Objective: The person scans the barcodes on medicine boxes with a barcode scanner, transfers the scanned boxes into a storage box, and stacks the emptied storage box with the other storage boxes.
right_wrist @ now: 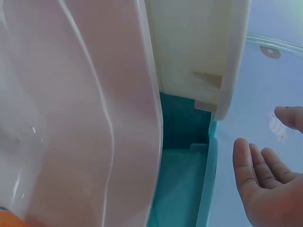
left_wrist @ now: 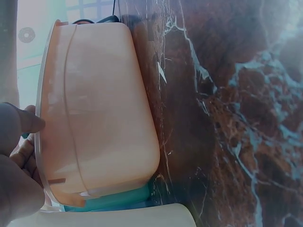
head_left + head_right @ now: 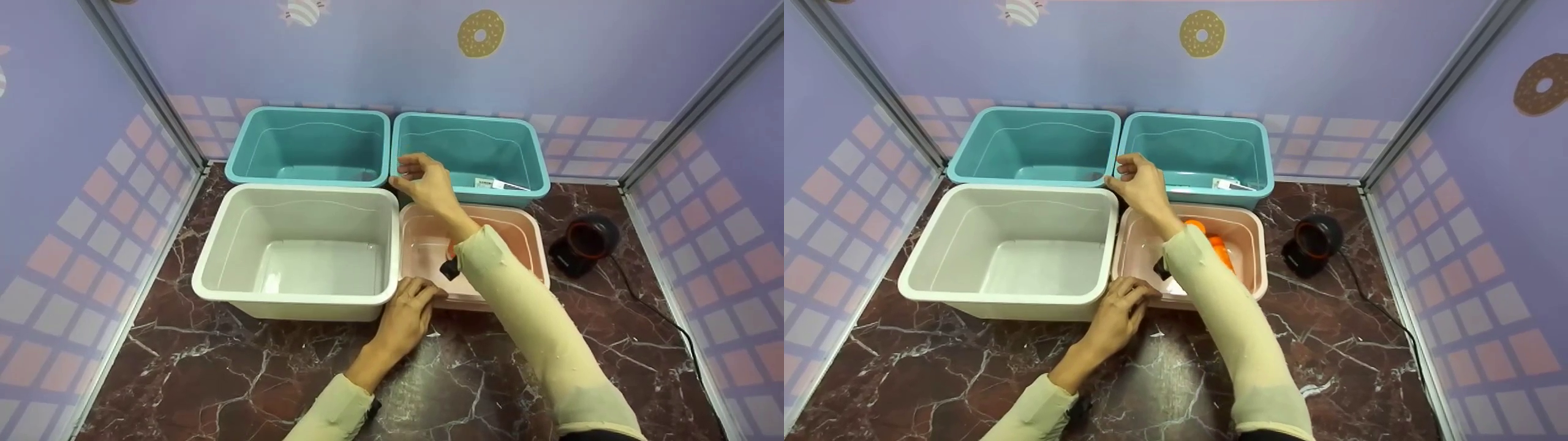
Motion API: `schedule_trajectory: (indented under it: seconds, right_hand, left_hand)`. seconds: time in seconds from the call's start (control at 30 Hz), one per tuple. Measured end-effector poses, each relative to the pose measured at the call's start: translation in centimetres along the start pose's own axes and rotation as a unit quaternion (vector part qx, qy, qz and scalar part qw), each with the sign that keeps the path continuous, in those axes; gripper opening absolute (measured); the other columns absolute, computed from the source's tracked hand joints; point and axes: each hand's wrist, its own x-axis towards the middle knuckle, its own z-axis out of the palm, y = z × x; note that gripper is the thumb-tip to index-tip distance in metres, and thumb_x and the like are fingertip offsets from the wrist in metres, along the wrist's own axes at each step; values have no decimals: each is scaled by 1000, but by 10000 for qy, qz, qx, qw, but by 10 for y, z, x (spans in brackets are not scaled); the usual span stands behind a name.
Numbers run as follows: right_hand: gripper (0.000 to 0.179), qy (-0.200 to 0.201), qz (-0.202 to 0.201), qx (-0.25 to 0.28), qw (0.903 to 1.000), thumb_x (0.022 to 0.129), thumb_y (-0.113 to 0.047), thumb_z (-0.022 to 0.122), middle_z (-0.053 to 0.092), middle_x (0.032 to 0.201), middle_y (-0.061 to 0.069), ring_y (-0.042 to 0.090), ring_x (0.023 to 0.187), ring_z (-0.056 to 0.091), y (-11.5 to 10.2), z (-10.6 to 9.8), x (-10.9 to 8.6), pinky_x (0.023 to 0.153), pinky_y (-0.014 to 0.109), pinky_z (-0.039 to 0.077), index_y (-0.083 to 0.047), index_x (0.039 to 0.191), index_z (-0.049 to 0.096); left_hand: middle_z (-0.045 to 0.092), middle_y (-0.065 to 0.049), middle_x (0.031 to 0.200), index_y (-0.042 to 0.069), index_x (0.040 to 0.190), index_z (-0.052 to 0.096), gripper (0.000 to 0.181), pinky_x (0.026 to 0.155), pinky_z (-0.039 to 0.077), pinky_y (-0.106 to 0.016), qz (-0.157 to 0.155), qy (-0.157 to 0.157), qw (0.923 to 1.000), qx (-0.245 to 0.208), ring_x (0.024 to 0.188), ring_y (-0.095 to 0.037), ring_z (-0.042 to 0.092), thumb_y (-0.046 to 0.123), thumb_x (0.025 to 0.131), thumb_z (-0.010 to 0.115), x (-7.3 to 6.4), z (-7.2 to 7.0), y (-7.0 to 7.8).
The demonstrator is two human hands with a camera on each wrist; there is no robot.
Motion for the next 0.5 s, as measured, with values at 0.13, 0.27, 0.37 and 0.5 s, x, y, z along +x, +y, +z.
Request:
schedule_trajectory:
  seconds: [0.13,0.27,0.37,0.5]
  right_hand:
    - [47,-27,-33,151,9999,86,-25,77,70,118,10,23,104,68,0,-6,-6,92,32,57,-9,128,63]
    - [48,-67,-106,283,9995,86,-24,77,69,119,12,24,105,67,-2,-13,-13,92,33,57,-8,128,62]
    - [47,-62,-131,394,9991,86,-23,77,68,119,14,24,104,67,-3,-18,-18,92,33,57,-8,128,62]
    - [46,-74,-80,529,9985,86,-23,77,68,120,16,23,105,67,-2,-24,-24,88,31,57,-8,128,62]
  left_hand:
    - [65,4,102,22,105,72,30,98,46,-30,-47,-36,10000,-58,102,-17,58,0,85,65,0,0,-1]
    - [65,4,102,21,104,72,30,95,47,-30,-46,-22,9999,-114,101,-17,58,0,85,65,0,1,-1]
    - [65,4,102,21,104,71,30,95,47,-30,-16,-7,10000,-93,102,-17,58,0,84,65,0,1,-1]
    - [65,4,103,22,105,71,29,95,47,-29,8,-10,10000,-65,102,-17,58,0,85,65,1,0,0]
